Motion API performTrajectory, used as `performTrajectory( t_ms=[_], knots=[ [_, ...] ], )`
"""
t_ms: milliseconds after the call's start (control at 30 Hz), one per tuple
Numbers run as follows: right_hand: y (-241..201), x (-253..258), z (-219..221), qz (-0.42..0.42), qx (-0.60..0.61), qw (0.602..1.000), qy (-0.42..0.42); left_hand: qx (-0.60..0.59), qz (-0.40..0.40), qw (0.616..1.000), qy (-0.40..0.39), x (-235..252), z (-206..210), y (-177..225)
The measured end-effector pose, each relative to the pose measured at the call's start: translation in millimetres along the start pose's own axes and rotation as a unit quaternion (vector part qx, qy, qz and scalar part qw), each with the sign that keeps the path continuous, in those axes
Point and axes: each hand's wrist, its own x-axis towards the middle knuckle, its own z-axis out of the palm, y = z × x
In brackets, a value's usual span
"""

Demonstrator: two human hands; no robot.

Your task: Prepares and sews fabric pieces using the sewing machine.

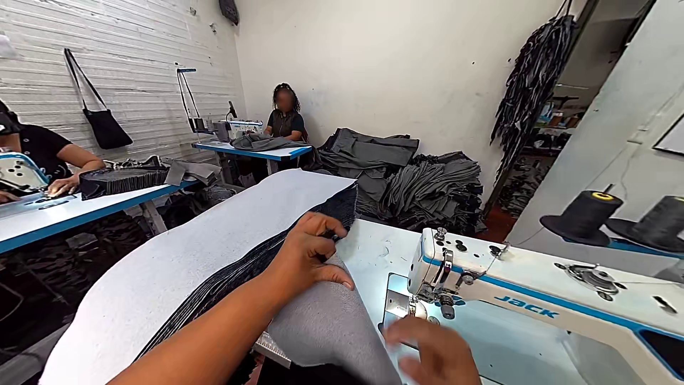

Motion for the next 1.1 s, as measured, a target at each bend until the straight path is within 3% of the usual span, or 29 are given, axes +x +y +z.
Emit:
performTrajectory(
  t_ms=[67, 100, 200, 267, 367, 433, 500, 567, 767, 900, 1100],
  knots=[
    [14.7, 15.1, 3.3, 0.068, 0.118, 0.989, -0.051, -0.046, 0.020, 0.998, -0.030, 16.8, 4.8, 10.1],
    [12.0, 15.2, 9.5, 0.124, 0.179, 0.972, -0.094, -0.073, -0.006, 0.996, -0.057, 24.8, 7.7, 16.2],
    [5.1, 4.4, 24.4, 0.262, 0.251, 0.910, -0.198, -0.095, -0.174, 0.966, -0.165, 41.3, 7.9, 22.8],
    [7.4, -5.2, 26.6, 0.355, 0.213, 0.901, -0.130, -0.079, -0.255, 0.940, -0.211, 41.9, 11.4, 18.0],
    [16.3, -14.5, 19.3, 0.426, 0.195, 0.883, -0.025, -0.104, -0.230, 0.932, -0.259, 28.5, 14.9, -3.2],
    [16.6, -18.6, 13.4, 0.421, 0.178, 0.889, -0.002, -0.140, -0.210, 0.912, -0.323, 25.4, 10.5, -13.5],
    [15.2, -19.3, 11.4, 0.411, 0.157, 0.898, -0.004, -0.130, -0.208, 0.913, -0.327, 23.5, 11.1, -12.2],
    [12.2, -16.1, 10.8, 0.384, 0.145, 0.912, -0.001, -0.103, -0.184, 0.933, -0.291, 21.8, 14.5, -3.1],
    [-1.4, 16.0, 13.6, 0.194, 0.140, 0.966, 0.092, 0.043, -0.043, 0.981, -0.186, 21.5, 24.6, 34.4],
    [-1.1, 23.5, 11.8, 0.109, 0.074, 0.979, 0.159, 0.178, 0.045, 0.977, -0.109, 16.1, 24.7, 50.7],
    [-4.1, 24.1, 2.2, 0.073, 0.122, 0.977, 0.158, 0.257, 0.064, 0.963, -0.056, 3.1, 18.0, 60.0]
  ],
)
